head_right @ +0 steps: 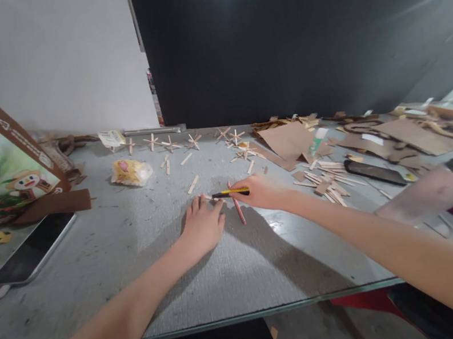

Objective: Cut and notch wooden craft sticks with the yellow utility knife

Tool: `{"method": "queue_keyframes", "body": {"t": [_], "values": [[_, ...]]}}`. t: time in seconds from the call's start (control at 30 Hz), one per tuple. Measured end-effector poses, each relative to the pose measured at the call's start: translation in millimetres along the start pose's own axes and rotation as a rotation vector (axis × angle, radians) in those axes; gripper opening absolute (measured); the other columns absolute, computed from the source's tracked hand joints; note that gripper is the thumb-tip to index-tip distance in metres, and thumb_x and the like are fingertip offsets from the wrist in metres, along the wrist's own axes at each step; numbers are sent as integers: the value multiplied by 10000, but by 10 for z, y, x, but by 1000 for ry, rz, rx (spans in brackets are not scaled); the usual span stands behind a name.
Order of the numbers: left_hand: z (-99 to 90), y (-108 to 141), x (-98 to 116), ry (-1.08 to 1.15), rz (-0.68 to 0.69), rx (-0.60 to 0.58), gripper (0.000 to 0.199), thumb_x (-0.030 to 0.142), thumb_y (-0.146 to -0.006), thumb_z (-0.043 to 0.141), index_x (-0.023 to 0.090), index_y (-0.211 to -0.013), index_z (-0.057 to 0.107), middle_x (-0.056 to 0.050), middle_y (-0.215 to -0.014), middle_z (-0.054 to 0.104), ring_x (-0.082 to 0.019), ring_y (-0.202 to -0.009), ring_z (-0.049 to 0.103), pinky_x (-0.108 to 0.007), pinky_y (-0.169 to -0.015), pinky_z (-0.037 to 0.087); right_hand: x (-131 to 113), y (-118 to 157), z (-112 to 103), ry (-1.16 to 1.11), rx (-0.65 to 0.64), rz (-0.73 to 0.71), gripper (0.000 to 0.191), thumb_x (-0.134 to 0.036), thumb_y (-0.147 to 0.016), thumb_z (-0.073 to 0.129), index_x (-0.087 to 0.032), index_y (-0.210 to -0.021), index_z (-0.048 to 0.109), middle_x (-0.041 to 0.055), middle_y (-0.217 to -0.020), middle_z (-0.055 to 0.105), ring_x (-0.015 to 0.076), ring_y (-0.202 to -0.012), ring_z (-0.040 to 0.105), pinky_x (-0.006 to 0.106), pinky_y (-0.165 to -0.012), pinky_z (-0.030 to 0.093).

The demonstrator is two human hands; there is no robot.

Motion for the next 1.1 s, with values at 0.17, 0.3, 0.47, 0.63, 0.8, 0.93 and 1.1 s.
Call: {"method": "queue_keyframes", "body": {"t": [0.17,0.3,0.47,0.63,0.8,0.93,1.1], "values": [[4,-9,-10,29,8,24,496,322,-1070,508,230,-1554,563,-218,-1617,482,-426,-1519,404,-566,-1192,373,-45,10,-19,41,-19,-7,383,-401,-1036,506,-222,-1103,837,34,-714,743,137,-537,530,282,-602,355],[21,-16,-17,66,11,50,476,313,-1061,515,234,-1525,586,-220,-1602,497,-427,-1501,407,-581,-1177,373,-125,57,-20,166,-43,-28,380,-389,-1055,488,-249,-1173,821,53,-801,784,160,-597,606,287,-599,338],[25,-19,-11,61,7,40,479,315,-1071,481,229,-1532,578,-221,-1611,485,-424,-1501,401,-567,-1172,370,-190,108,18,292,-55,-53,388,-370,-1074,466,-257,-1261,787,84,-891,804,194,-680,670,289,-595,322],[-3,-4,-3,32,17,30,490,323,-1074,479,223,-1546,566,-234,-1616,476,-431,-1502,404,-574,-1168,375,-191,108,18,283,-36,-39,374,-361,-1073,475,-255,-1231,797,75,-864,799,189,-674,664,288,-583,309],[-9,3,-7,25,14,26,484,324,-1082,459,231,-1544,570,-229,-1620,474,-433,-1505,407,-574,-1164,386,-180,106,0,240,8,-30,362,-358,-1055,494,-269,-1220,804,66,-857,803,179,-657,658,289,-583,317],[-12,2,-1,17,18,27,485,329,-1085,453,229,-1545,568,-221,-1614,481,-426,-1505,407,-562,-1164,385,-171,111,4,234,10,-23,358,-368,-1049,496,-277,-1196,809,59,-839,800,177,-647,656,290,-578,317],[-5,-4,-2,22,11,26,482,327,-1086,454,226,-1542,573,-236,-1611,471,-435,-1497,407,-562,-1161,379,-171,113,10,224,-6,-25,364,-373,-1060,481,-268,-1187,805,65,-855,799,178,-653,655,296,-588,321]]}}
Point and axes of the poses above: each hand's wrist, its own y-axis away from the middle knuckle, its own z-axis out of the palm, x = y × z, the point moved 5 cm from there along -y, towards the middle knuckle
